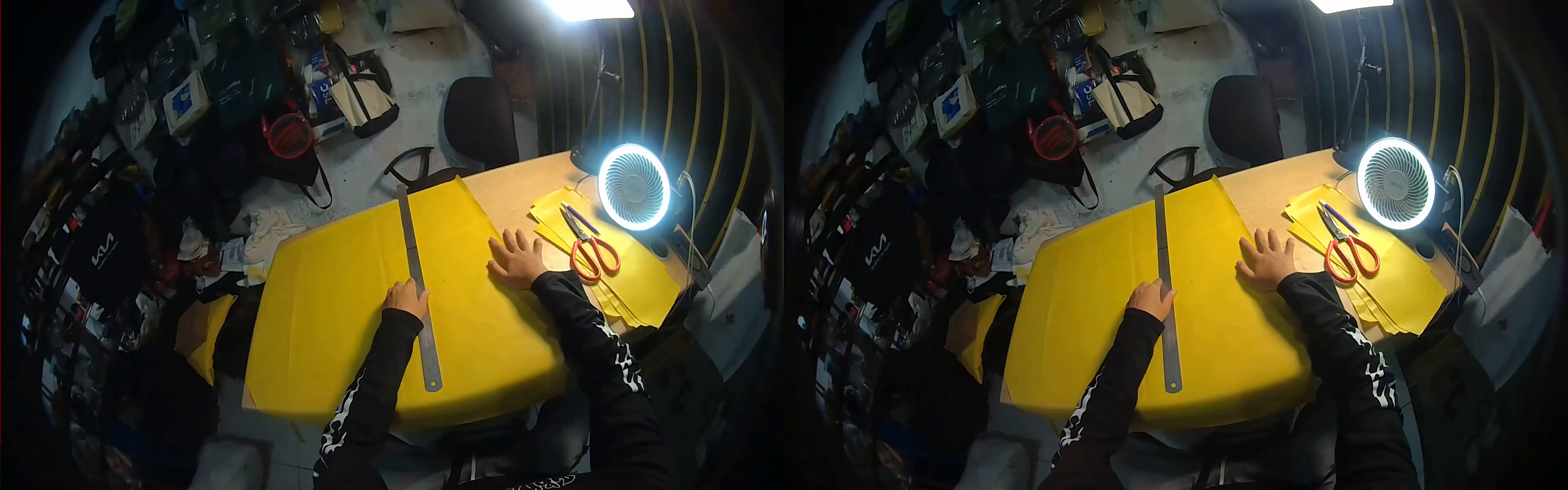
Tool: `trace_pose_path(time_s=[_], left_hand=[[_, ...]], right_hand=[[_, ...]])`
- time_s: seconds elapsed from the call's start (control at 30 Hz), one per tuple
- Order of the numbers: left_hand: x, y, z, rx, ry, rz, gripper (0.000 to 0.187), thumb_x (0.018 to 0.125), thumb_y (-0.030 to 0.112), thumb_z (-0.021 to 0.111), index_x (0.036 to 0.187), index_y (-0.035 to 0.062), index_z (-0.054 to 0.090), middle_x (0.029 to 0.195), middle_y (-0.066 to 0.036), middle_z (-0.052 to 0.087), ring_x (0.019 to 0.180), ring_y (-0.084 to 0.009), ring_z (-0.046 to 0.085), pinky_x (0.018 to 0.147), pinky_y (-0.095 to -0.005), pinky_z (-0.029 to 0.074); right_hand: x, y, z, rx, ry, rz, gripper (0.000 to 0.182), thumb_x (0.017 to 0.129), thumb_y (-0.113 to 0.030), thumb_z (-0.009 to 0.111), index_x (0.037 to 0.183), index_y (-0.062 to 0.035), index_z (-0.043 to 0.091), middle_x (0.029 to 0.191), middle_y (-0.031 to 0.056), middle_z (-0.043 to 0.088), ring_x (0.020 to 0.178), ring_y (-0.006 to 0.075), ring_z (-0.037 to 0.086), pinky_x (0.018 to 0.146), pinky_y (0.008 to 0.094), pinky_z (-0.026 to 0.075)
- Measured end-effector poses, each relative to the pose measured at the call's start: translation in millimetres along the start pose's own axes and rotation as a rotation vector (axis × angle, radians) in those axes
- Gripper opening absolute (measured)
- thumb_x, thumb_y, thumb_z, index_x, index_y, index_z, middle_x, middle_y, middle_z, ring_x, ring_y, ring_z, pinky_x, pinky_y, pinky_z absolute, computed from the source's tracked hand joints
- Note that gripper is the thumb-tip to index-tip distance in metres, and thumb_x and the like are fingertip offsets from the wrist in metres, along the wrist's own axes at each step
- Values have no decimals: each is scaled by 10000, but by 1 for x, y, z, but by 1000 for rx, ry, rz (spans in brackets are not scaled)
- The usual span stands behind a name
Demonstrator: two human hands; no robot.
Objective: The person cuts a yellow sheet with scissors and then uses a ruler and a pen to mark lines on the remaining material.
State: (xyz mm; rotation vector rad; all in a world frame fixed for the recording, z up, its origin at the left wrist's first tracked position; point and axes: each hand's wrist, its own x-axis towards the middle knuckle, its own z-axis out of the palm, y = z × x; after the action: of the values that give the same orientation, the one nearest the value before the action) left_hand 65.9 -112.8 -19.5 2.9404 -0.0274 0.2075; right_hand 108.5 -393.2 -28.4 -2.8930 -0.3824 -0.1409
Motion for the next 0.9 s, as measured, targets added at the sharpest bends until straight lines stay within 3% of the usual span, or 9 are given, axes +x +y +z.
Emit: trace_pose_path(time_s=[0.17,0.27,0.37,0.47,0.77,0.9], left_hand=[[-5,7,-35,-9,-89,-54,565,844,457,642,1278,105,558,1377,-165,480,1272,-285,442,986,-435,394],[12,-25,7,-193,168,244,613,889,470,567,1395,143,456,1478,-122,392,1371,-286,339,1078,-482,263],[9,-26,4,-66,-32,309,634,928,478,482,1465,164,359,1538,-68,318,1437,-265,233,1121,-512,144],[5,-22,5,-44,-28,316,615,948,482,419,1471,166,349,1564,-34,266,1456,-249,185,1129,-538,94],[-1,-18,9,36,-64,282,657,959,545,317,1494,164,288,1569,-38,247,1453,-253,190,1140,-537,95],[-7,-17,18,46,12,307,662,957,540,377,1465,117,334,1550,-51,288,1429,-285,240,1114,-597,133]], right_hand=[[-4,-12,1,-35,32,19,823,866,-632,380,1482,-97,276,1557,184,188,1423,457,123,1031,737,80],[-3,-15,2,-24,33,18,870,852,-642,391,1479,-53,263,1564,171,178,1417,479,118,1022,749,70],[-3,-12,8,-30,36,11,887,847,-642,394,1476,-32,257,1567,159,176,1411,494,119,1014,758,71],[-4,-13,4,-52,41,5,896,850,-636,387,1471,-5,251,1565,158,187,1410,498,115,1010,763,72],[-3,-15,0,-64,17,-6,899,856,-621,378,1471,19,238,1563,162,193,1416,487,104,1020,756,53],[-4,-15,2,-65,24,-5,897,857,-622,376,1471,18,240,1563,160,193,1416,483,109,1022,753,52]])
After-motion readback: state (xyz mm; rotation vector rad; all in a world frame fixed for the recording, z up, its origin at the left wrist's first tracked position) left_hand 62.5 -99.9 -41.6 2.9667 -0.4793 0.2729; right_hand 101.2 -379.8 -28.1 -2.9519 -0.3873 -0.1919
